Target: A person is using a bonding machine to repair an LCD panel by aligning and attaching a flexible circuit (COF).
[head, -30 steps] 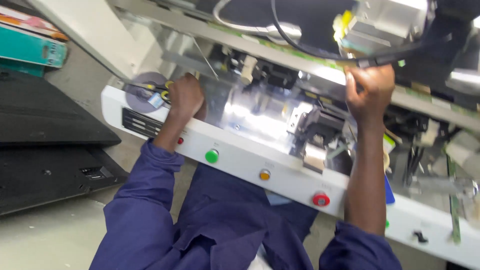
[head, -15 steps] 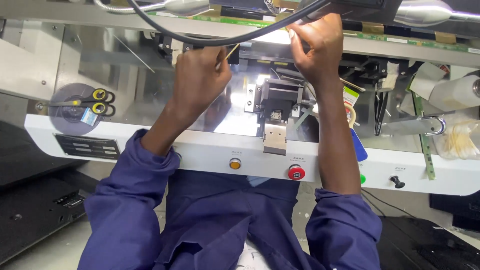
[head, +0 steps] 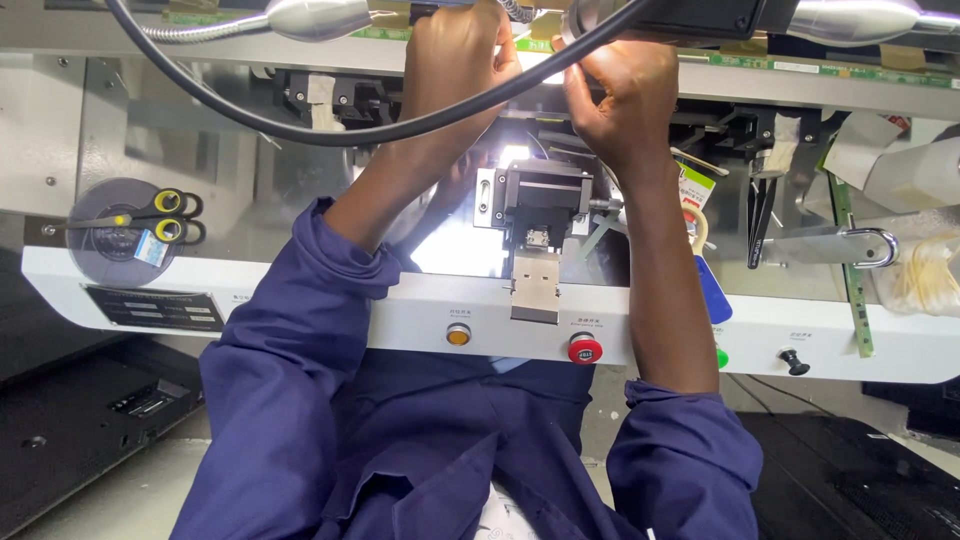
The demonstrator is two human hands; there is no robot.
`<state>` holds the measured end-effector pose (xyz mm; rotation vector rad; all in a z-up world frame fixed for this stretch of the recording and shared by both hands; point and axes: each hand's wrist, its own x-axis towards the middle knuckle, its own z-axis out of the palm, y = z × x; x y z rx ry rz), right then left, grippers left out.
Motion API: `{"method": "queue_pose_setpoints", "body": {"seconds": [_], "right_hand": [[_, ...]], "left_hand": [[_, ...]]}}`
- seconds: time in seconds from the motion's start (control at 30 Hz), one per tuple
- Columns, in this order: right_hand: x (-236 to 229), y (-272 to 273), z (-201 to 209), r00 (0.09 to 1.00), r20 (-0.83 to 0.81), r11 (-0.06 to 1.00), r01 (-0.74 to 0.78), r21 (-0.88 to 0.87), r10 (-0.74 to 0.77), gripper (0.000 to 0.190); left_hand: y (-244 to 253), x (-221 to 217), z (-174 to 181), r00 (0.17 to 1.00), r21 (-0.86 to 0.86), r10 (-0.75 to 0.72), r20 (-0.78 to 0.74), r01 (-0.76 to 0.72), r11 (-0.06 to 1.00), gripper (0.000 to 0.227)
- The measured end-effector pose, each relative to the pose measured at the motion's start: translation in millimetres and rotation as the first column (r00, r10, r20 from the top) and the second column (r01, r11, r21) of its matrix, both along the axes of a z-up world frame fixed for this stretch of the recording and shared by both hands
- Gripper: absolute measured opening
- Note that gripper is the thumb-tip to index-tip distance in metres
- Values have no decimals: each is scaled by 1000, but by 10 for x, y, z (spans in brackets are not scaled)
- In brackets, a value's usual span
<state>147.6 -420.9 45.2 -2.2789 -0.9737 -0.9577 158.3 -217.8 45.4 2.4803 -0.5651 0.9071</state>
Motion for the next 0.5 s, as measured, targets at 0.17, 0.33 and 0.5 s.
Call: {"method": "queue_pose_setpoints", "body": {"seconds": [0.17,0.33,0.5], "right_hand": [[-3,10,1,1000,-17,1000,-11,19,11,26],[-9,24,17,1000,7,1000,-23,22,23,16],[-7,30,40,999,24,1000,-26,18,25,11]], "left_hand": [[15,-69,115,997,-105,-65,-35,61,993,16],[49,-111,183,986,-222,-115,-118,86,971,13],[81,-90,200,975,-293,-169,-144,121,948,19]]}}
